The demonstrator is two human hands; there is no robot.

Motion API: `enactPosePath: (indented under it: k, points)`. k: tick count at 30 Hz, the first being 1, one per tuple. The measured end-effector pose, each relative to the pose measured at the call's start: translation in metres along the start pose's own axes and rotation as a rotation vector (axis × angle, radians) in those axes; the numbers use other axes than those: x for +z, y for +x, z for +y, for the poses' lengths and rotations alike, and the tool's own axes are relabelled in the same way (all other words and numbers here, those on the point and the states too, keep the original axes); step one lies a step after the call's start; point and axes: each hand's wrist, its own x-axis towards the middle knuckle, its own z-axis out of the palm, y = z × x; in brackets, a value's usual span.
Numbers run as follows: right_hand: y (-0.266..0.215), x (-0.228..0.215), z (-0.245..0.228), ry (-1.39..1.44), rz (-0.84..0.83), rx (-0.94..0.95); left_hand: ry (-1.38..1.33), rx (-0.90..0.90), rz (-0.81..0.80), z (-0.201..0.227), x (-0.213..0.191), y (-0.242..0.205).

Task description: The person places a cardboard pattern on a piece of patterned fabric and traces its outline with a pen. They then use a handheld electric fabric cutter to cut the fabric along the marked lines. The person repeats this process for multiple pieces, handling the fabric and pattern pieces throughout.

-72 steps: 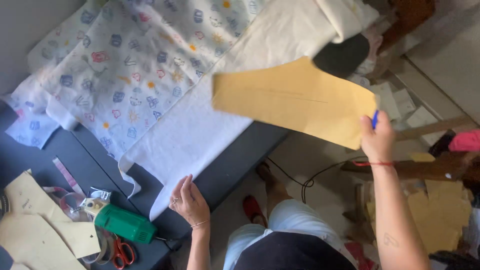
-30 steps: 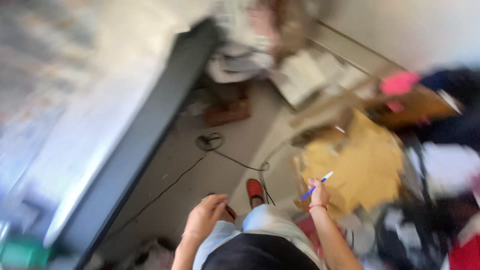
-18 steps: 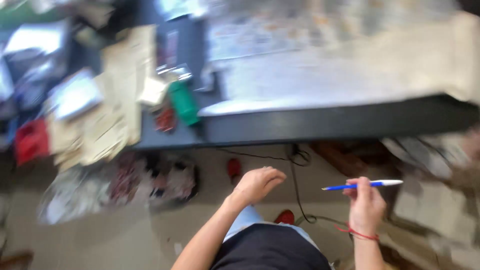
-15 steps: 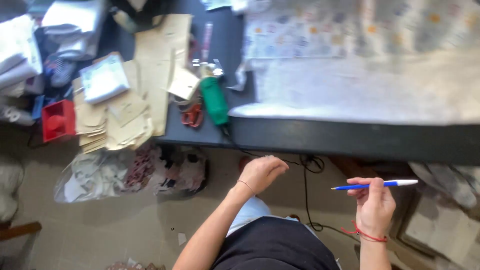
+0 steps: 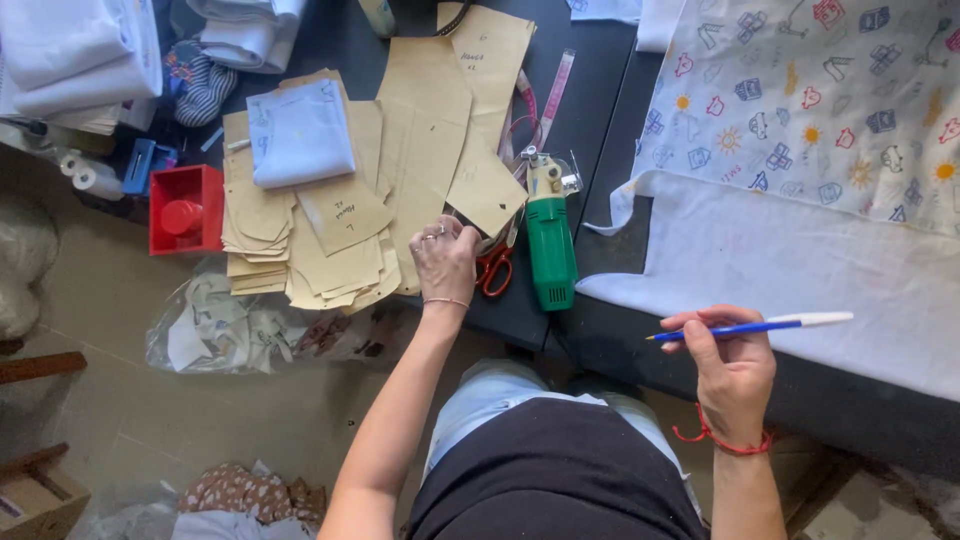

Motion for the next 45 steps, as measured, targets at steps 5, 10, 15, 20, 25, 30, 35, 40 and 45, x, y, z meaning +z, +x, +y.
enactPosePath:
  k: [5, 10, 15, 20, 25, 30, 35, 40, 45]
  points:
    - [0.013, 0.032, -0.027, -0.022, -0.155, -0.113, -0.715, -0.108, -0.44, 0.038, -0.093, 0.011]
    - [0.027, 0.058, -0.04, -0.041, -0.288, -0.339, -1.35, -0.235, -0.653, 0.068, -0.123, -0.003]
    - [0.03, 0.073, -0.041, 0.234, -0.353, -0.3, -1.443, -0.145, -0.56, 0.081, -0.133, -0.004]
    - [0.034, 0.071, -0.036, 0.246, -0.34, -0.3, -1.454, -0.13, -0.528, 0.085, -0.128, -0.003]
    - [0.039, 0.069, -0.034, 0.21, -0.361, -0.321, -1.47, -0.133, -0.531, 0.087, -0.131, 0.004]
    - [0.04, 0.074, -0.044, 0.141, -0.335, -0.36, -1.511, -0.14, -0.515, 0.088, -0.131, 0.008]
    - [0.039, 0.07, -0.04, 0.119, -0.3, -0.354, -1.53, -0.143, -0.529, 0.089, -0.131, 0.008]
    - [0.041, 0.073, -0.044, 0.11, -0.264, -0.359, -1.517, -0.137, -0.523, 0.091, -0.13, 0.009]
    - [0.042, 0.075, -0.047, 0.018, -0.237, -0.384, -1.514, -0.14, -0.527, 0.091, -0.129, 0.011]
